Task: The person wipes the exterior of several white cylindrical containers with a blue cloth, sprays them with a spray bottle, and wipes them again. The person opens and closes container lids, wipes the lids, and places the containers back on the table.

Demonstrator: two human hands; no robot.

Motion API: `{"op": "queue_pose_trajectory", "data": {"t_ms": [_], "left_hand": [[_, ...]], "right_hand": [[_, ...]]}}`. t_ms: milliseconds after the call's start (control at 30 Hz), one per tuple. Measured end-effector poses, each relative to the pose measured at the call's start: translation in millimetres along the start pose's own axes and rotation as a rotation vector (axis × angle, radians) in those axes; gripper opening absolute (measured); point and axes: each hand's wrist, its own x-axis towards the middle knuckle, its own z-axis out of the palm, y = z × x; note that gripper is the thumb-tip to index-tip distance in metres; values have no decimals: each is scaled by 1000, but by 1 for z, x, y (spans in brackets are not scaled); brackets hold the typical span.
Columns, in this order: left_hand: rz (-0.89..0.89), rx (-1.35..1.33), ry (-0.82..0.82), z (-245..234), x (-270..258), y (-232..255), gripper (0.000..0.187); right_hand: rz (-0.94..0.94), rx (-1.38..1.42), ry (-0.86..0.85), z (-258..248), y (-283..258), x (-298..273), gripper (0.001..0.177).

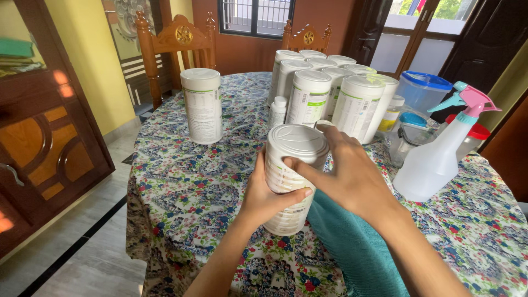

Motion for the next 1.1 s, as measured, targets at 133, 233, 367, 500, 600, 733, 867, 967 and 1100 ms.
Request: {"op": "queue_pose_trajectory", "data": {"t_ms": [133,233,367,500,600,733,867,967,1100], "left_hand": [[15,-59,-7,0,-1,-2,103],[-7,-111,-20,-1,-1,-4,104],[-6,-120,-82,-7,-1,-5,103],[-10,-94,-128,-10,0,-5,105],[-61,-157,-143,-10,-1,-5,106],[16,-93,-102,-5,-1,0,106],[-22,60,30,10,-5,7,109],[-9,160,92,16,-8,13,107],[14,155,92,17,-9,16,107]], "right_hand": [[322,-104,-134,-19,-9,-10,88],[210,-68,-67,-17,1,-5,90],[-68,306,-161,-7,37,25,107],[-77,682,-409,16,63,44,119],[-30,901,-479,29,69,48,117],[-3,907,-371,36,68,42,111],[45,906,-264,40,66,33,107],[50,902,-196,44,63,29,107],[24,926,-155,45,58,25,106]]}}
